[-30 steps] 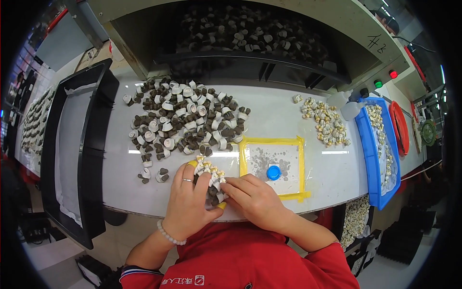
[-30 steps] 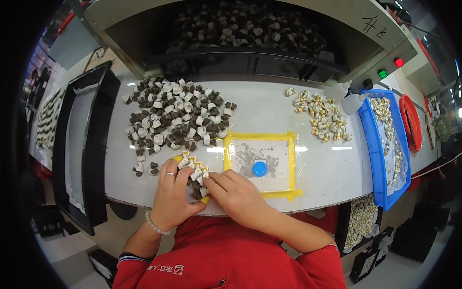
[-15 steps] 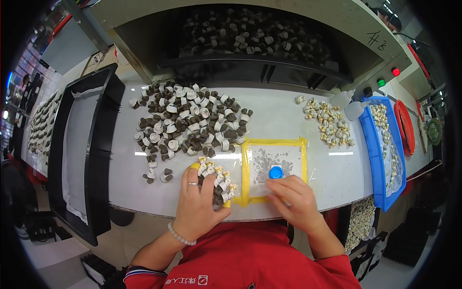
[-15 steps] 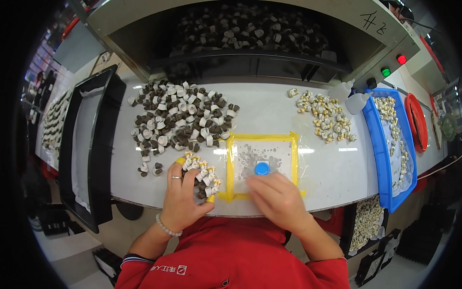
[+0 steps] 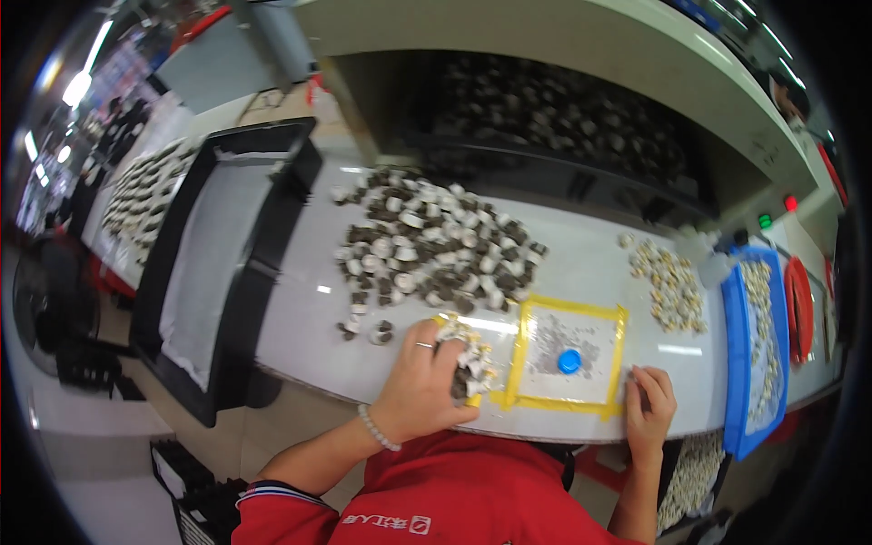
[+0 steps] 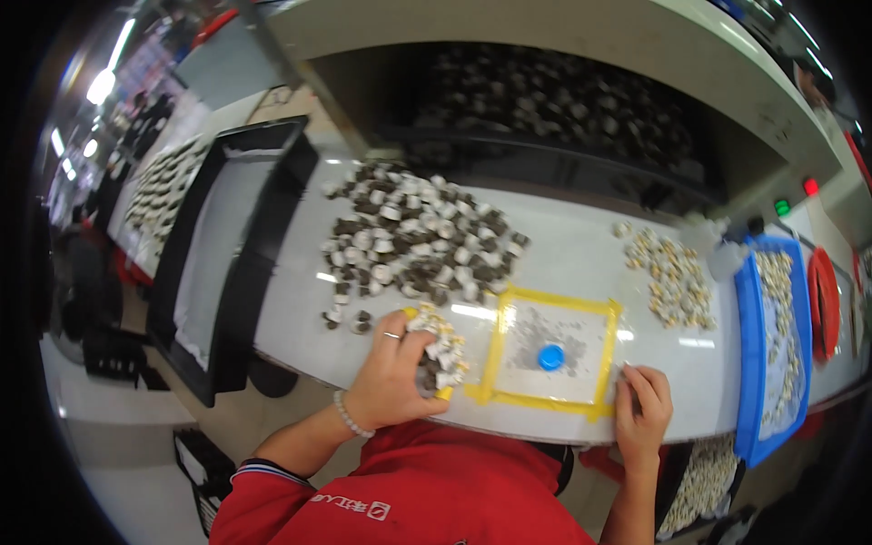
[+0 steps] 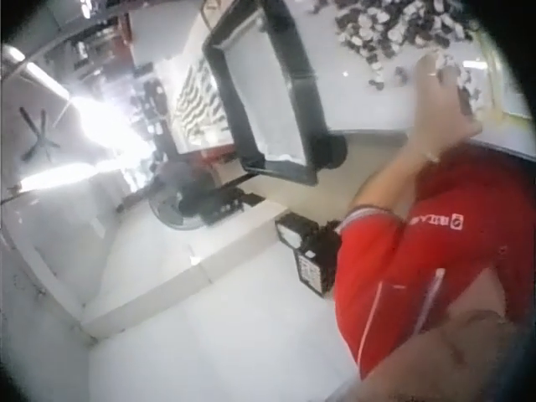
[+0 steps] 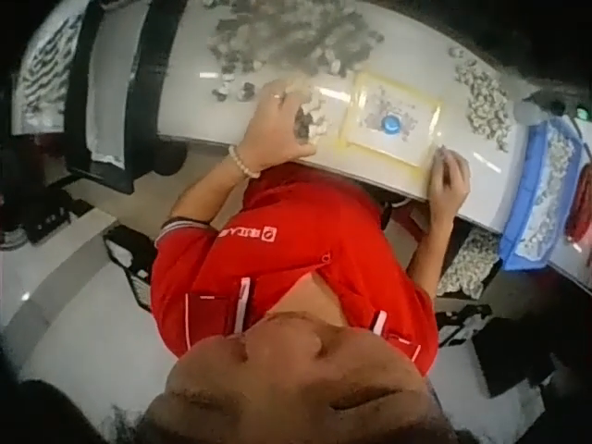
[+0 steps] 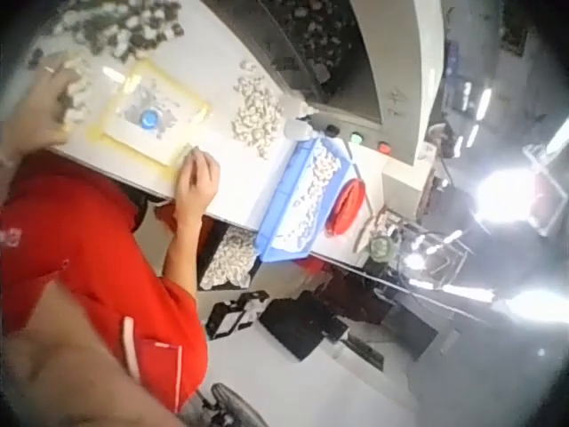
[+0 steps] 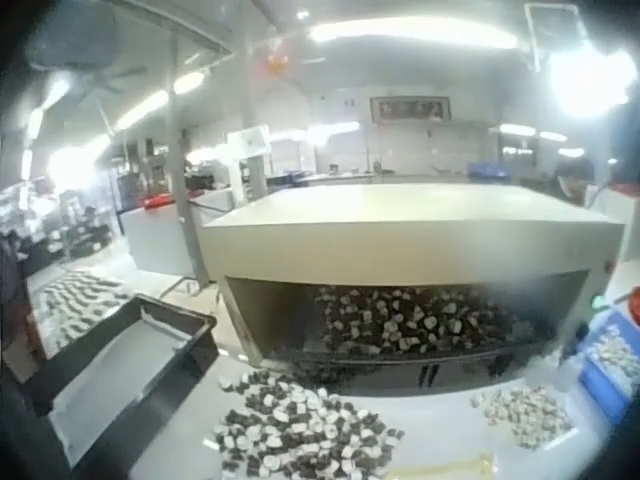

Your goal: The person assembles small white and gold components by hand, then places the assembled parts into a partitioned black tray.

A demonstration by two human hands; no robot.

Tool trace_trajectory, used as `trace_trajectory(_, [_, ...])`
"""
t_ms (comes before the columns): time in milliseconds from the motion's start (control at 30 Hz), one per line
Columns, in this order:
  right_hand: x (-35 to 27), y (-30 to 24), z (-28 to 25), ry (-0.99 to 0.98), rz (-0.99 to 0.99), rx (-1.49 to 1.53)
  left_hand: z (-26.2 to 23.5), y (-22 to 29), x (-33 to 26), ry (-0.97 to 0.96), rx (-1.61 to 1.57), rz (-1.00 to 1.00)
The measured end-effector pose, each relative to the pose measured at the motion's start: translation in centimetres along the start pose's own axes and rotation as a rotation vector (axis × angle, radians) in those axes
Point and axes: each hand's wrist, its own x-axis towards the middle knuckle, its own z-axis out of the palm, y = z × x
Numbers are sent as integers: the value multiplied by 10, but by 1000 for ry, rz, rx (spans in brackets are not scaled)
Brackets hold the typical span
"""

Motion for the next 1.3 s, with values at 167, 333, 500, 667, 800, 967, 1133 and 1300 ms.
trace_trajectory(167, [-3,1,1,-21,88,92,-57,-2,-9,-6,-193,-72])
trace_trajectory(333, [-2,9,4,7,-8,74,-171,-48,0,180,-64,-270])
trace_trajectory(500, [-4,15,8,2,54,58,-213,-179,47,264,163,-507])
trace_trajectory(667, [7,-6,1,-42,-60,-90,-205,-296,73,278,338,-624])
trace_trajectory(800, [8,-11,0,-34,-79,-135,-190,-341,98,285,372,-638])
trace_trajectory(967, [12,-19,0,-35,-42,-142,-179,-359,114,236,368,-633])
trace_trajectory(1133, [16,-22,1,-37,-43,-147,-181,-359,118,188,336,-642])
trace_trajectory(1300, [18,-24,0,-42,-37,-155,-179,-352,122,148,321,-680])
